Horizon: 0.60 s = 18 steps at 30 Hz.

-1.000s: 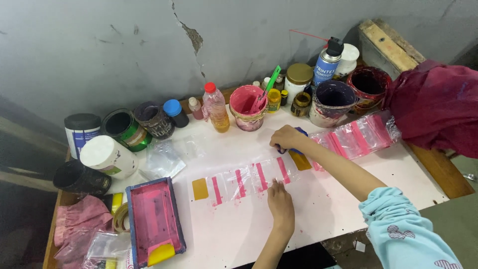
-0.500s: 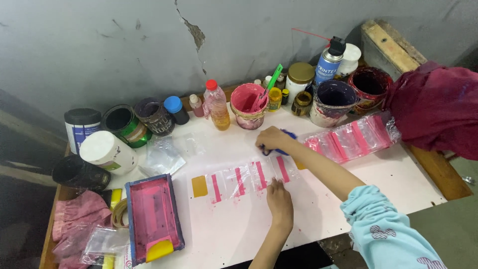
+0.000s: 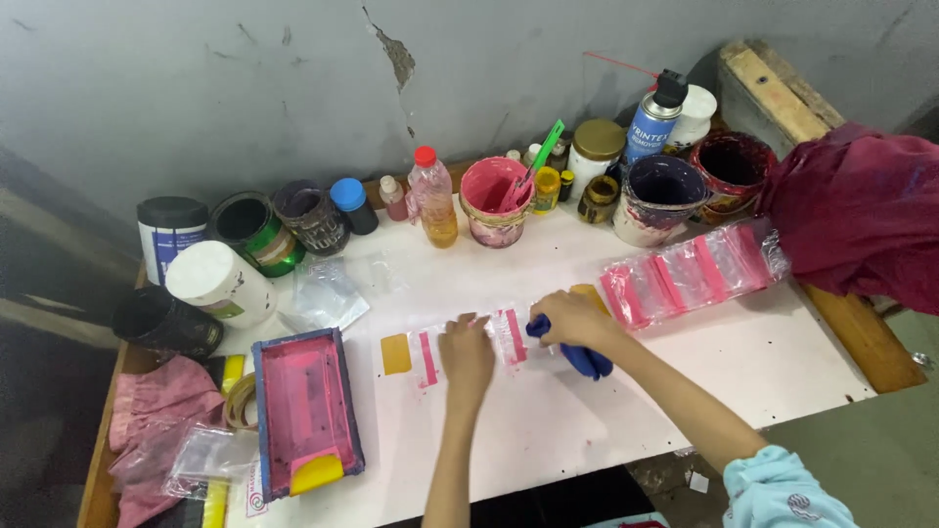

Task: The person wipes a clear plastic sheet with pink stripes using a blue cloth. They then pick up a pink ink-filled squeegee and rub it back and forth inside a rectangular tray.

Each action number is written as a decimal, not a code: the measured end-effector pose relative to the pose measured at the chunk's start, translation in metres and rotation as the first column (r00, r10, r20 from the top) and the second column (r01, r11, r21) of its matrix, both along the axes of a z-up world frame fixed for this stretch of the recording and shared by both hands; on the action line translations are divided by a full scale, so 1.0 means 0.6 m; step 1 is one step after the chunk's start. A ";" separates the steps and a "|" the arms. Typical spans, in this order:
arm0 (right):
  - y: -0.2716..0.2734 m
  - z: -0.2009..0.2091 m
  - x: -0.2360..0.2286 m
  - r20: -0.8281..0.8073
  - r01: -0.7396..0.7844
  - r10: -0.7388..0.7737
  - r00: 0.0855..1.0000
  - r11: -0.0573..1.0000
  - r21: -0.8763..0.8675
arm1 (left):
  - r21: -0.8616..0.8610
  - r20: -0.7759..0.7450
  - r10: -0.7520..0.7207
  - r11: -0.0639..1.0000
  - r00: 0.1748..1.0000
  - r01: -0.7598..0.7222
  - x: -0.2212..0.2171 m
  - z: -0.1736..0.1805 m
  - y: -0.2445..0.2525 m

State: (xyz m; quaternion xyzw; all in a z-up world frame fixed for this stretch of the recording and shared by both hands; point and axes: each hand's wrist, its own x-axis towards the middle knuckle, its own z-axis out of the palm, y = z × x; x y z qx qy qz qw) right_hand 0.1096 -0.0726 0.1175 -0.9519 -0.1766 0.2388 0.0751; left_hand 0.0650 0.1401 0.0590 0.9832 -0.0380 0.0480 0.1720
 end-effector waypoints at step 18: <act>0.127 -0.102 0.072 0.284 -0.172 0.172 0.943 0.985 -0.026 | 0.067 0.035 0.025 0.997 0.999 -0.028 0.112 -0.053 0.026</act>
